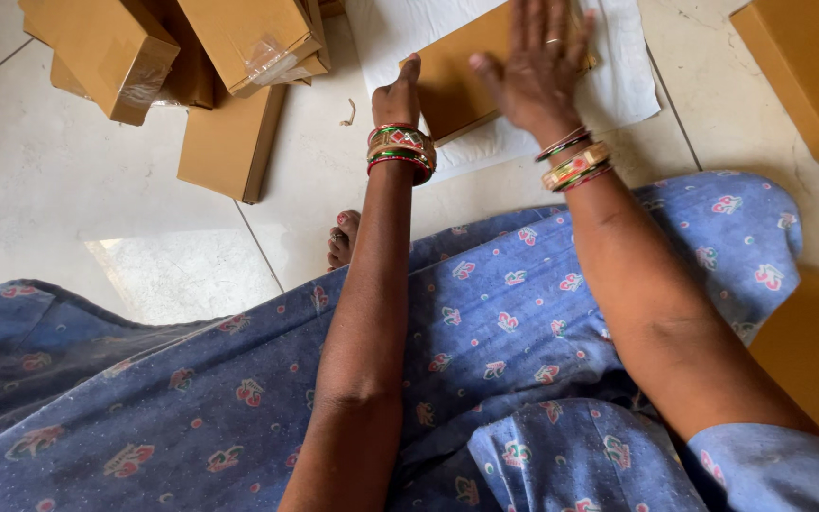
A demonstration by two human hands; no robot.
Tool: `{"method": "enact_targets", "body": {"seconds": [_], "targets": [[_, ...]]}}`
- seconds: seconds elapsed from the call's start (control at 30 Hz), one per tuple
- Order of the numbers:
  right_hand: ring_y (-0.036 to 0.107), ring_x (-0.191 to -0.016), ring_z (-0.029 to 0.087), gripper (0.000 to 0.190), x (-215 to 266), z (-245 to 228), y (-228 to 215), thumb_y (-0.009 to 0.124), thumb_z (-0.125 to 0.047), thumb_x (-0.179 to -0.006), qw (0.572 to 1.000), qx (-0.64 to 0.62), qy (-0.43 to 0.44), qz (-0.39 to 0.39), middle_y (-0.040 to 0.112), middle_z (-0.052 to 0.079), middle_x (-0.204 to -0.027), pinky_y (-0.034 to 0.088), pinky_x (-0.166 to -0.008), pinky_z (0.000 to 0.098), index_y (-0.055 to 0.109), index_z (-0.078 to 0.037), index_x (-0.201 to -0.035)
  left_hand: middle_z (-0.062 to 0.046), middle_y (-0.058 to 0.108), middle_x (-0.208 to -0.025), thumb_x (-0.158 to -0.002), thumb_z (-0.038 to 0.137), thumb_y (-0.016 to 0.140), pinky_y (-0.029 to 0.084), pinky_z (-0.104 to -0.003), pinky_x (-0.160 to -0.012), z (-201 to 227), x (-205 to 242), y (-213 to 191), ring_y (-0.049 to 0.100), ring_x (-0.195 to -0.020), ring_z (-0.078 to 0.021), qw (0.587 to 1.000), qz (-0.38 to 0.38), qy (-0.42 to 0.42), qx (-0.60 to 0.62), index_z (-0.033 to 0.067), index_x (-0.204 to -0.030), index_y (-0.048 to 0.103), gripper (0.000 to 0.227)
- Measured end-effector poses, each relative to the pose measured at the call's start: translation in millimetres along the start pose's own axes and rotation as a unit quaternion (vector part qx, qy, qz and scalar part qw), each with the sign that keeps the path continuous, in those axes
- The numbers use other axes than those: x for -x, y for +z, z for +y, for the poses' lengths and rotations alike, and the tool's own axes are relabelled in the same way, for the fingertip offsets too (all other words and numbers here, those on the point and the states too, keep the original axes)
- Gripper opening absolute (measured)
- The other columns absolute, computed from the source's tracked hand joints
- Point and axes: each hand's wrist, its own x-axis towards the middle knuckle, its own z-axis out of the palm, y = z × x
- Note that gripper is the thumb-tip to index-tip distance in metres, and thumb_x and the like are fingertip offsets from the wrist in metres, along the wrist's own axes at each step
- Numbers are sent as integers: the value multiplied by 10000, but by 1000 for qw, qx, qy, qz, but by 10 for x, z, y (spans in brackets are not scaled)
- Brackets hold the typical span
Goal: The person sits on the floor and repeatedly packs smart watches into small cardboard boxes. They open the product box, place the watch and accessories inside, close the product box, insert it into the shipping box, and seal the box with tape.
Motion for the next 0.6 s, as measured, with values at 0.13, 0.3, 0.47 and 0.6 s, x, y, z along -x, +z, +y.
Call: {"method": "enact_targets", "body": {"seconds": [0.13,0.3,0.47,0.6], "targets": [[238,-1527,412,835,-87,284,-125,503,-527,-1013,979,-88,180,-30,305,219,-1636,194,-1188,656,237,-44,-1640,-141,706,-832,-704,572,799,576,-442,-764,170,118,-81,661,-793,-280,998,-34,-33,34,-109,-1116,681,805],[318,-1496,368,825,-132,606,-250,591,-557,-952,923,-341,139,108,395,177,-1593,273,-1182,613,347,-77,-1576,-10,627,-843,-682,649,693,412,-636,-875,403,321,-232,596,-1018,-234,957,-90,-72,267,44,-1145,679,762],[268,-1471,392,804,-165,852,-291,606,-562,-937,942,-190,220,169,372,196,-1574,225,-1125,678,388,-67,-1532,-112,794,-914,-786,691,591,416,-514,-886,384,317,-333,677,-1084,-263,909,-103,5,404,38,-1099,696,732],[228,-1451,412,789,-144,852,-378,617,-566,-924,965,-68,220,123,353,212,-1559,186,-1080,730,421,-59,-1497,-46,720,-787,-826,558,639,446,-478,-719,158,152,-194,665,-832,-217,950,-4,14,312,34,-984,756,560]]}}
